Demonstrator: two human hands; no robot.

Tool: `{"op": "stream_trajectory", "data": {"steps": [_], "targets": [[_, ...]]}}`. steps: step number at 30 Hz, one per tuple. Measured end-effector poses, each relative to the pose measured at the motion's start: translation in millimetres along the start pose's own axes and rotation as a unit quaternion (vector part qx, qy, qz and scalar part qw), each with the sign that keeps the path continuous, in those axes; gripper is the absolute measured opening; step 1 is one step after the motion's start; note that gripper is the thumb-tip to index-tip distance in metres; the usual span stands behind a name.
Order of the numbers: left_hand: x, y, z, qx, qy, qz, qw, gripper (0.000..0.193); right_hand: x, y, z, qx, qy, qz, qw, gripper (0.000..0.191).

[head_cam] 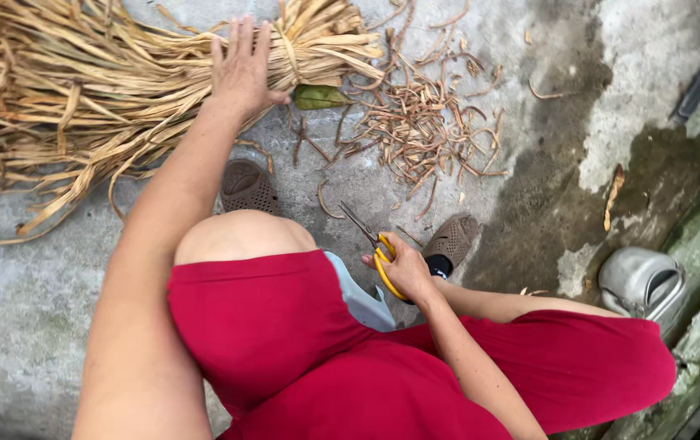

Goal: The person carries a bundle of dried palm leaves outside, unrolls a fertilizer bag and lays the leaves on the concrete ground, then sits and uses yellow-handled scissors to trim off the dark root ends and damaged strips from the leaves, placing trimmed leaves in a pile and discards in another.

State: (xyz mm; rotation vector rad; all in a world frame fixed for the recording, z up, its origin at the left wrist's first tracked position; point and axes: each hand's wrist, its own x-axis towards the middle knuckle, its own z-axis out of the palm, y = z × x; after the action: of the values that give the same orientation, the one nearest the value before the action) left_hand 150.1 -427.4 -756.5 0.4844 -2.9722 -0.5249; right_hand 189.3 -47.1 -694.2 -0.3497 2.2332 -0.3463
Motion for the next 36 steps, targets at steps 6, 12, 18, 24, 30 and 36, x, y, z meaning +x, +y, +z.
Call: {"op": "stream_trajectory", "data": {"steps": [6, 12, 18, 24, 30, 36], "targets": [[12.1, 3.5, -15.3, 0.009, -0.199, -0.165, 0.966, 0.116, 29.5, 5.2, 10.1, -0.022, 0.021, 0.078, 0.996, 0.057], [11.0, 4.2, -32.8, -0.153, -0.233, -0.169, 0.945, 0.080, 55.6, 15.2, 8.1, -0.038, 0.091, -0.032, 0.995, 0.062], [-24.3, 13.4, 0.8, -0.197, -0.208, -0.129, 0.949, 0.088, 89.0, -36.1, -18.5, 0.151, 0.244, -0.215, 0.934, 0.029], [-43.8, 12.3, 22.3, -0.196, -0.227, -0.119, 0.946, 0.086, 117.3, -102.3, -25.2, 0.145, 0.230, -0.220, 0.937, 0.035], [-49.9, 8.6, 35.2, -0.196, -0.197, -0.110, 0.954, 0.084, 145.3, -93.2, -12.7, 0.032, 0.251, -0.242, 0.937, 0.017], [-44.1, 8.2, 53.2, -0.161, -0.124, -0.092, 0.975, 0.087, 175.2, -58.9, -42.0, 0.363, 0.232, -0.152, 0.890, 0.007]]}}
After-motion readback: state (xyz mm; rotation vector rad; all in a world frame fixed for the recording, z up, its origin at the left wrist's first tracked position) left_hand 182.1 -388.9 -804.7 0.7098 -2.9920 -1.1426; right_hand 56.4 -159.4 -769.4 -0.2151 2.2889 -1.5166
